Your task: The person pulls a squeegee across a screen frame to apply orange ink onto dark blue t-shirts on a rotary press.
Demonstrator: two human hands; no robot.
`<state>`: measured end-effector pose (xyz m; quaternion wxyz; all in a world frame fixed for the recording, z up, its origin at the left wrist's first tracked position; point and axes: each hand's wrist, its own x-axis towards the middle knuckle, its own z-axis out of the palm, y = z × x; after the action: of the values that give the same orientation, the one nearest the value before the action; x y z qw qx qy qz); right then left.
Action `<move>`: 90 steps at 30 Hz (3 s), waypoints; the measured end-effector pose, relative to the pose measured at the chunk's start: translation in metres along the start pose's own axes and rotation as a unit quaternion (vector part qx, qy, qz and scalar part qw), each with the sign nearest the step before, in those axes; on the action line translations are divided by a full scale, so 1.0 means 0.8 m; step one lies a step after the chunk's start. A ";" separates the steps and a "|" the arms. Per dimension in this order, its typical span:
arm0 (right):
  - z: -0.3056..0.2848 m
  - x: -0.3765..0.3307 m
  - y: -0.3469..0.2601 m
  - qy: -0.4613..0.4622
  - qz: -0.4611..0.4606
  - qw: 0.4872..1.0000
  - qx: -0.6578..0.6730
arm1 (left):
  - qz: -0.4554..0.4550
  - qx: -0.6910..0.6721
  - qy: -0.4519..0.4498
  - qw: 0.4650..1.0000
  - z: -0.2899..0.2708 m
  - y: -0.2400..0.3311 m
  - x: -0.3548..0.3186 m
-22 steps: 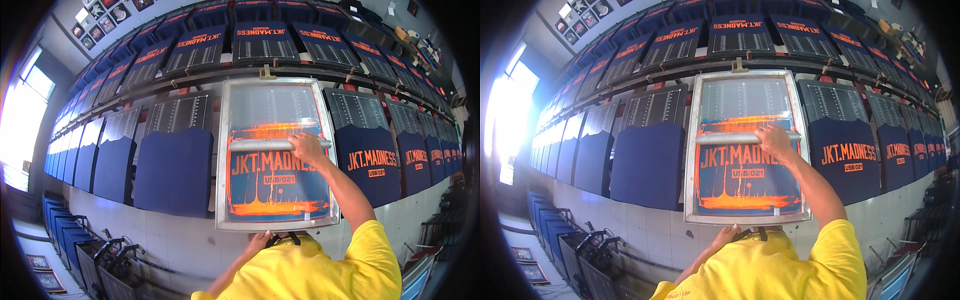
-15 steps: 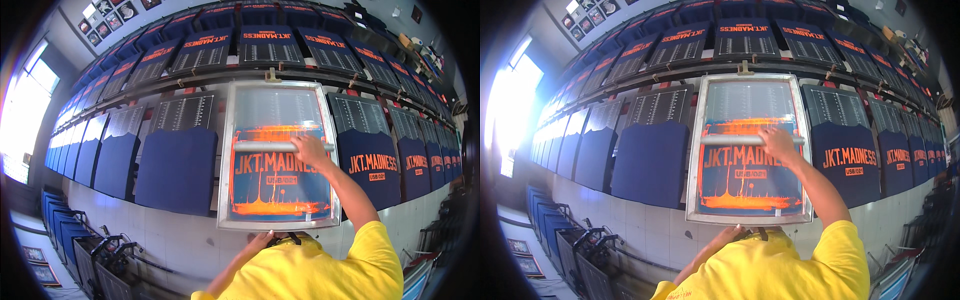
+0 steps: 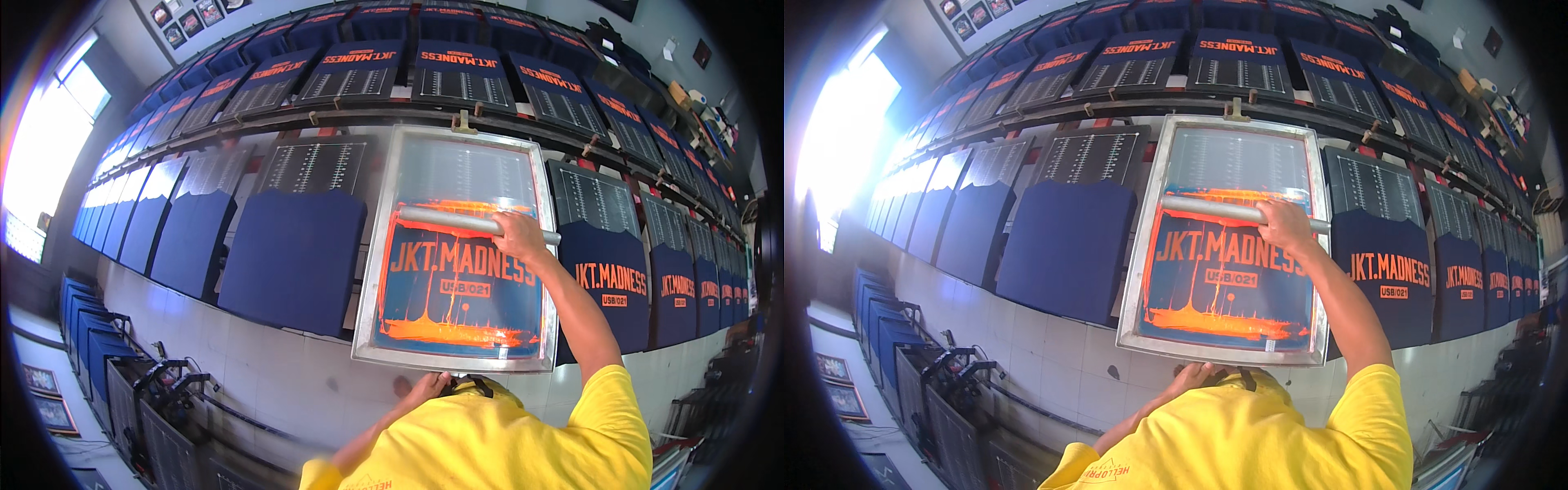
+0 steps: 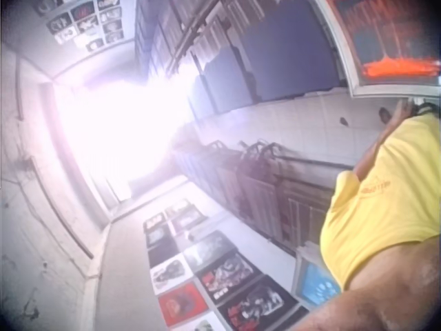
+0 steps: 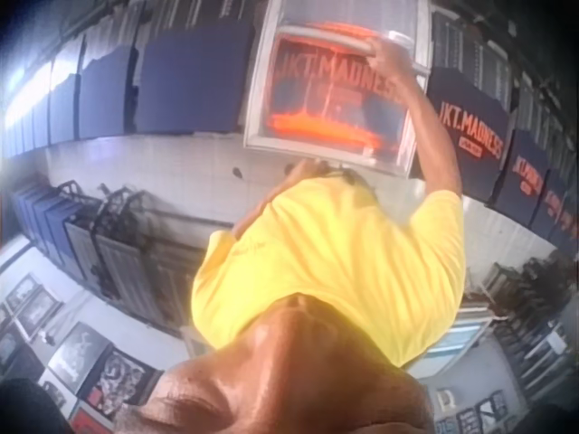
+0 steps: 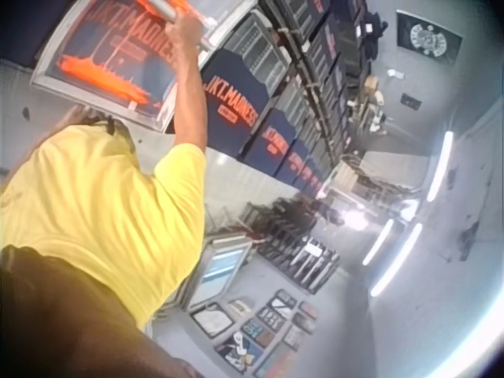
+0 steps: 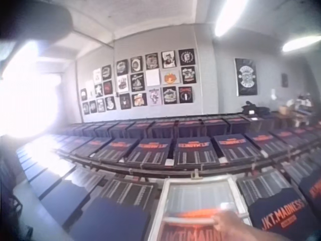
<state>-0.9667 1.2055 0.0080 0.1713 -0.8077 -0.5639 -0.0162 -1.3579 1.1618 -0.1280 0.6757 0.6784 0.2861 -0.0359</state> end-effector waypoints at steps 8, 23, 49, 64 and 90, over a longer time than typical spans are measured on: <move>0.006 0.006 -0.013 -0.045 -0.017 0.999 -0.013 | 0.009 -0.029 0.007 1.000 0.003 -0.003 -0.001; -0.031 0.041 0.021 -0.087 0.054 0.994 0.030 | 0.007 -0.028 -0.016 0.999 -0.003 0.004 -0.001; 0.017 0.017 -0.024 -0.050 0.012 0.998 -0.031 | -0.003 -0.082 -0.032 0.996 -0.010 0.028 -0.007; 0.025 -0.003 -0.052 -0.045 -0.023 0.997 -0.051 | -0.006 -0.073 -0.076 0.994 -0.021 0.040 -0.010; -0.019 -0.117 -0.049 -0.007 -0.076 0.997 -0.017 | -0.020 -0.059 -0.092 0.994 -0.024 0.042 -0.010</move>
<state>-1.0341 1.1279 0.0119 0.1520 -0.7656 -0.6242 -0.0324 -1.3563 1.1795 -0.0928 0.7373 0.6252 0.2378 -0.0951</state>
